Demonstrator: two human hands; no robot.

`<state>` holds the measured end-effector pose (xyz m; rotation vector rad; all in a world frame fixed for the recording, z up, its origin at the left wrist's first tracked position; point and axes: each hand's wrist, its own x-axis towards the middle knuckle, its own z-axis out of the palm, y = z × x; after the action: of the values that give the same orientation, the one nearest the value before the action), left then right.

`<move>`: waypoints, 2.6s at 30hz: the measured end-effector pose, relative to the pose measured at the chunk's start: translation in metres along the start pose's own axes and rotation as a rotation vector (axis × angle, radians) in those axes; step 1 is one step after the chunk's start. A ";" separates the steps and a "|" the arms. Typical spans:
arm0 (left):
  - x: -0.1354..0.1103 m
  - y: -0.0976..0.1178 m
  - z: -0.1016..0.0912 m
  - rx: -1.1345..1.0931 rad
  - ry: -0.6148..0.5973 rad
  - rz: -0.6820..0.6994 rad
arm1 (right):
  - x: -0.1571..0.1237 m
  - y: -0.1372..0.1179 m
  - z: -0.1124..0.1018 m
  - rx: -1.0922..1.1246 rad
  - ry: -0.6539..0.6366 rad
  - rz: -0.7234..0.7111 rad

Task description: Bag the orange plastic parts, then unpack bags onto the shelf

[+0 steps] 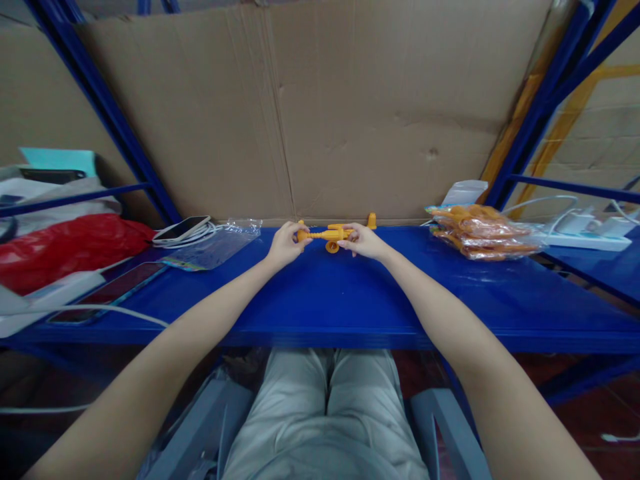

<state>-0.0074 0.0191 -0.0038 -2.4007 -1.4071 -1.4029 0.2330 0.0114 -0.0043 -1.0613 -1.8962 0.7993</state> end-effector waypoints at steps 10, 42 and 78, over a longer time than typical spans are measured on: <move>0.005 -0.020 -0.006 0.015 0.084 -0.158 | 0.003 0.002 -0.023 -0.509 0.305 -0.015; 0.029 -0.026 -0.004 0.542 -0.648 0.188 | -0.004 0.021 -0.029 -0.790 -0.117 0.114; 0.071 0.044 0.048 0.326 -0.736 -0.280 | -0.004 0.023 -0.018 -0.733 -0.026 0.138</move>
<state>0.0694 0.0619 0.0344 -2.6620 -1.9716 -0.2166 0.2588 0.0207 -0.0159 -1.6315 -2.2128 0.1639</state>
